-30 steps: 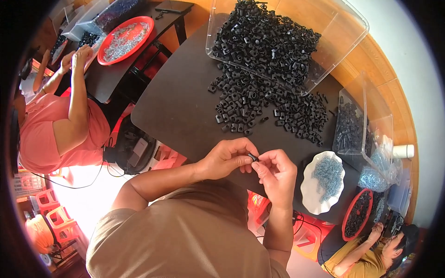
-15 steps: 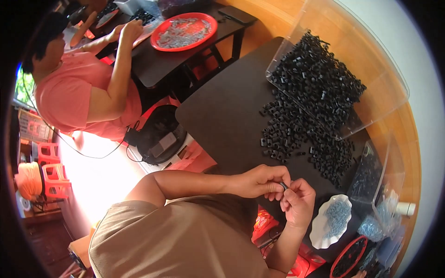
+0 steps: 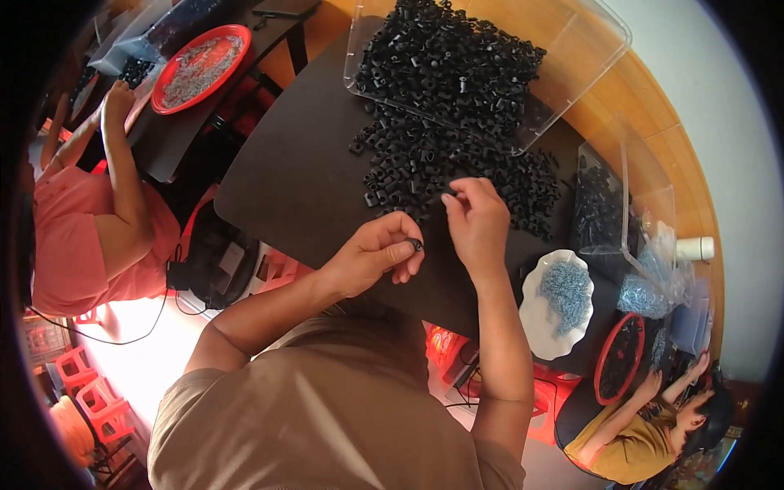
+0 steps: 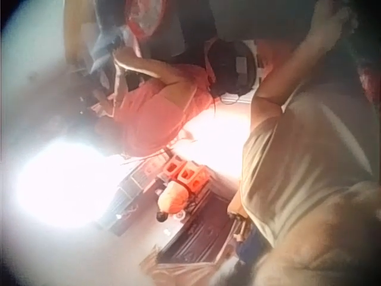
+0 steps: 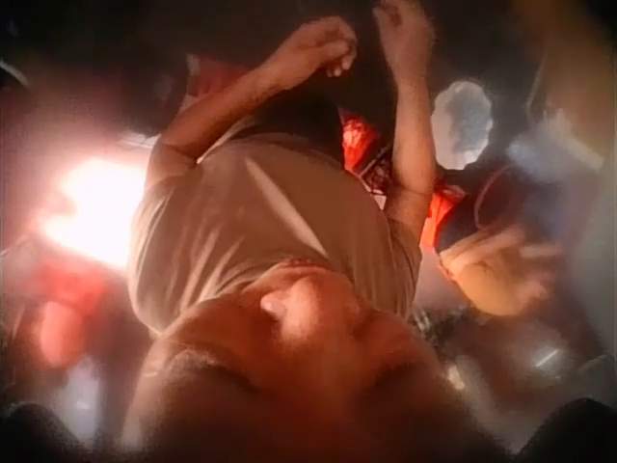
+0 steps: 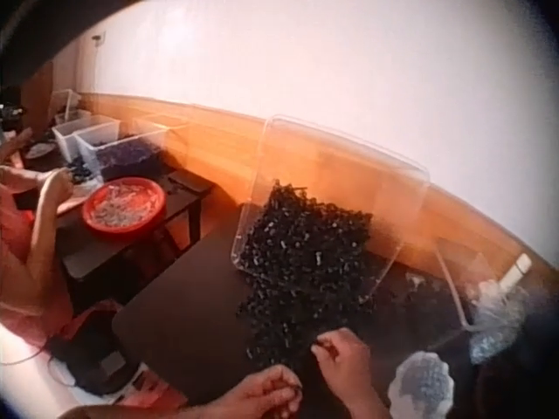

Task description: The person assembles small blue beads into black plastic components by hand.

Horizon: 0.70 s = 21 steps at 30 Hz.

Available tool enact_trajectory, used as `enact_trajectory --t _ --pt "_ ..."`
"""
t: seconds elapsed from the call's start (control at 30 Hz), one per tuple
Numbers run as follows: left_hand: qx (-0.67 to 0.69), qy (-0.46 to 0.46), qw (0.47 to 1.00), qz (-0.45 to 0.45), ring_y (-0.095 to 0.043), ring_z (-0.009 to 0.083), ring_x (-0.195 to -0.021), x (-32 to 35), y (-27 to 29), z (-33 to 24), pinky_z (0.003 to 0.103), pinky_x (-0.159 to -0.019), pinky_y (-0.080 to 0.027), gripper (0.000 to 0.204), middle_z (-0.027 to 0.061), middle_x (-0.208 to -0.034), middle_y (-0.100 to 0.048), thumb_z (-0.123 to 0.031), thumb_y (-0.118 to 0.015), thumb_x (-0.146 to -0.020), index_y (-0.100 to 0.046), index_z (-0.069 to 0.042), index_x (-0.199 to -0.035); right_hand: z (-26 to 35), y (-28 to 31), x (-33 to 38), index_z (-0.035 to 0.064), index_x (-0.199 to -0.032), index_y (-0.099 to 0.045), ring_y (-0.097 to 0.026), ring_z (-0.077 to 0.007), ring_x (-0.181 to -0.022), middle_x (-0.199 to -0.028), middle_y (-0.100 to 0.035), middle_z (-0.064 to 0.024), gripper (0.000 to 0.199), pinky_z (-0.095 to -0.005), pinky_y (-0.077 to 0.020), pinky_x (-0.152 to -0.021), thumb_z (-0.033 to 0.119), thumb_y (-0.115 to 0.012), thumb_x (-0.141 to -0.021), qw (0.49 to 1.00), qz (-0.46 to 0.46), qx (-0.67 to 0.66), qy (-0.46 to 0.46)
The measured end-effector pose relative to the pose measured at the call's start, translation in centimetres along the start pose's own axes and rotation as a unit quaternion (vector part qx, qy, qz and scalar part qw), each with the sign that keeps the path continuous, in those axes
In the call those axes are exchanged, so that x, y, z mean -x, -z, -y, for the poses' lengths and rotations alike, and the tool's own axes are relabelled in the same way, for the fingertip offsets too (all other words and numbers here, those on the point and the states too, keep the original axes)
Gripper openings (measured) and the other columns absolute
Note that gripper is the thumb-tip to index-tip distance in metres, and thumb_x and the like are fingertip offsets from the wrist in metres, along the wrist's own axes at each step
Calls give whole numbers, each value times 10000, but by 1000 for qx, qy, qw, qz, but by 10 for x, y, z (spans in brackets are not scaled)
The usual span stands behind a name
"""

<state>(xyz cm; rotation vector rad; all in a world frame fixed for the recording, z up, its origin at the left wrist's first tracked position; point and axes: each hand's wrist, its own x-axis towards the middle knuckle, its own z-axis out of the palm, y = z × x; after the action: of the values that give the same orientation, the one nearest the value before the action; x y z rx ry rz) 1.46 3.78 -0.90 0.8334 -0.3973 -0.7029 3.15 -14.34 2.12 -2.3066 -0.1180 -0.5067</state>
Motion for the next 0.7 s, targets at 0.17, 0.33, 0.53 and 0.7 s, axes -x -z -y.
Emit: enact_trajectory --t 0.17,0.33,0.53,0.7 --pt "-1 -4 1000 -24 -544 89 -631 4 0 -1 215 -554 -445 49 34 -753 -574 -103 -482 -935 -484 -55 -949 7 -22 -12 58 -790 -603 -584 -268 -652 -751 -567 -81 118 -369 -459 -571 138 -676 -744 986 8 163 25" --pt "-2 -8 999 -39 -557 89 -655 6 -1 0 212 -584 -456 68 40 -784 -585 -100 -495 -931 -504 -62 -987 5 -33 -22 77 -730 -582 -587 -285 -672 -748 -570 -77 139 -398 -460 -576 176 -679 -728 974 22 221 52" --pt "6 -21 1000 -22 -558 81 -651 3 -2 2 214 -578 -460 60 28 -773 -590 -103 -491 -937 -508 -61 -977 12 -13 -16 39 -717 -519 -556 -205 -565 -685 -530 -67 134 -300 -445 -521 0 -646 -708 990 -60 117 52" --pt "4 -35 999 -29 -553 78 -637 4 -1 2 207 -559 -450 65 22 -752 -588 -119 -500 -938 -514 -57 -953 10 4 8 19 -787 -558 -504 -80 -559 -672 -552 -16 93 -228 -428 -521 -4 -646 -770 997 -57 -36 -29"
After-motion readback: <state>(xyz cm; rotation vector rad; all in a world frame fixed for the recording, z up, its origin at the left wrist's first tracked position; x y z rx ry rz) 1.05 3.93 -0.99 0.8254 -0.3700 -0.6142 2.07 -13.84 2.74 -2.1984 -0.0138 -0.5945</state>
